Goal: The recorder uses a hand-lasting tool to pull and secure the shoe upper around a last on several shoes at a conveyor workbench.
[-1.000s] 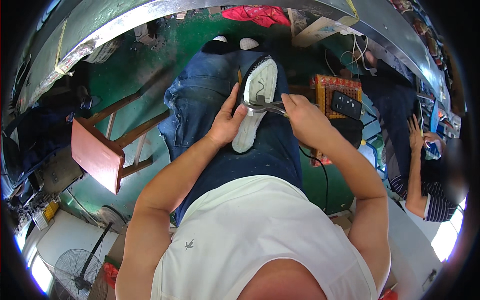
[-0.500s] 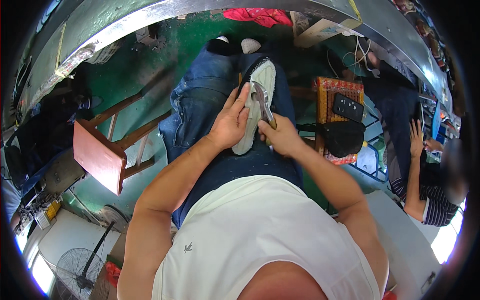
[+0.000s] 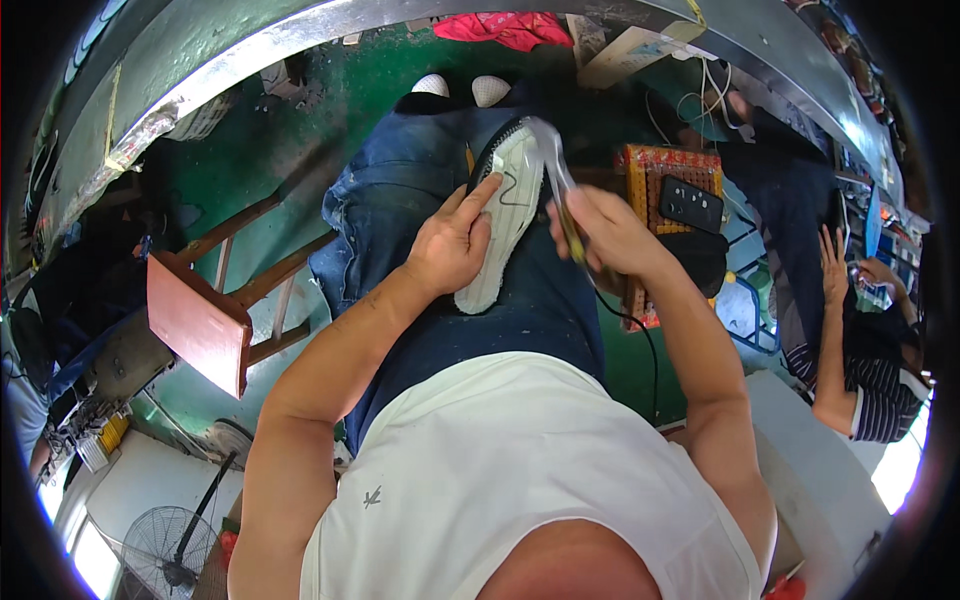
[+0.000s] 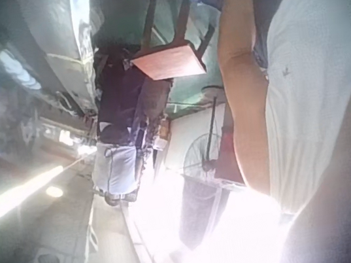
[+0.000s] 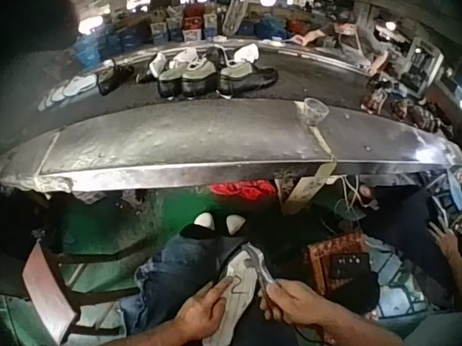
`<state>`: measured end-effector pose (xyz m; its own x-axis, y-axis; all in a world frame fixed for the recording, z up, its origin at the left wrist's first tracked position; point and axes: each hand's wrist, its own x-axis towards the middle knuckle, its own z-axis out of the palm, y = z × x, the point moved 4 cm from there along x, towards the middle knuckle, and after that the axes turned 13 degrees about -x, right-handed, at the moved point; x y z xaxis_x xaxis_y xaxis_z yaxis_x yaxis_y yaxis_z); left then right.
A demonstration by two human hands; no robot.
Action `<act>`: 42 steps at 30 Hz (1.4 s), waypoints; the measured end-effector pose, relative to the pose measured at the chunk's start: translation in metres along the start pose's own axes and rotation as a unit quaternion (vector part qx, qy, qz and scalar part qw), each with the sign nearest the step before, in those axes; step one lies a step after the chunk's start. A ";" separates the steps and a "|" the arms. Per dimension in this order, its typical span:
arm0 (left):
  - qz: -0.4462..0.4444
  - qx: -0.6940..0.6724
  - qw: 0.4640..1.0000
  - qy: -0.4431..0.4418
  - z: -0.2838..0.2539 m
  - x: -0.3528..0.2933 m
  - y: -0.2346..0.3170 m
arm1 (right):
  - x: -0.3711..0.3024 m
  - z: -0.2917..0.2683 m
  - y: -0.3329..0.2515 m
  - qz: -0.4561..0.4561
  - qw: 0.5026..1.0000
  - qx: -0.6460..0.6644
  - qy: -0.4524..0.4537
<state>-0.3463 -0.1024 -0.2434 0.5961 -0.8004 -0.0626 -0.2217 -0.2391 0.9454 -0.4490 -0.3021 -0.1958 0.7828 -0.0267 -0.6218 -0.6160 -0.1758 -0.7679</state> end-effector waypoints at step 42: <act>-0.092 -0.650 0.673 0.342 -0.275 0.071 -0.135 | -0.001 0.053 0.022 -0.077 0.874 -0.478 0.037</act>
<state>-0.0620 0.0246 -0.2876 0.8357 -0.2759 -0.4749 0.5005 0.7387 0.4516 -0.4684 -0.2542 -0.2199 0.8752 0.0117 -0.4836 -0.1749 -0.9244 -0.3388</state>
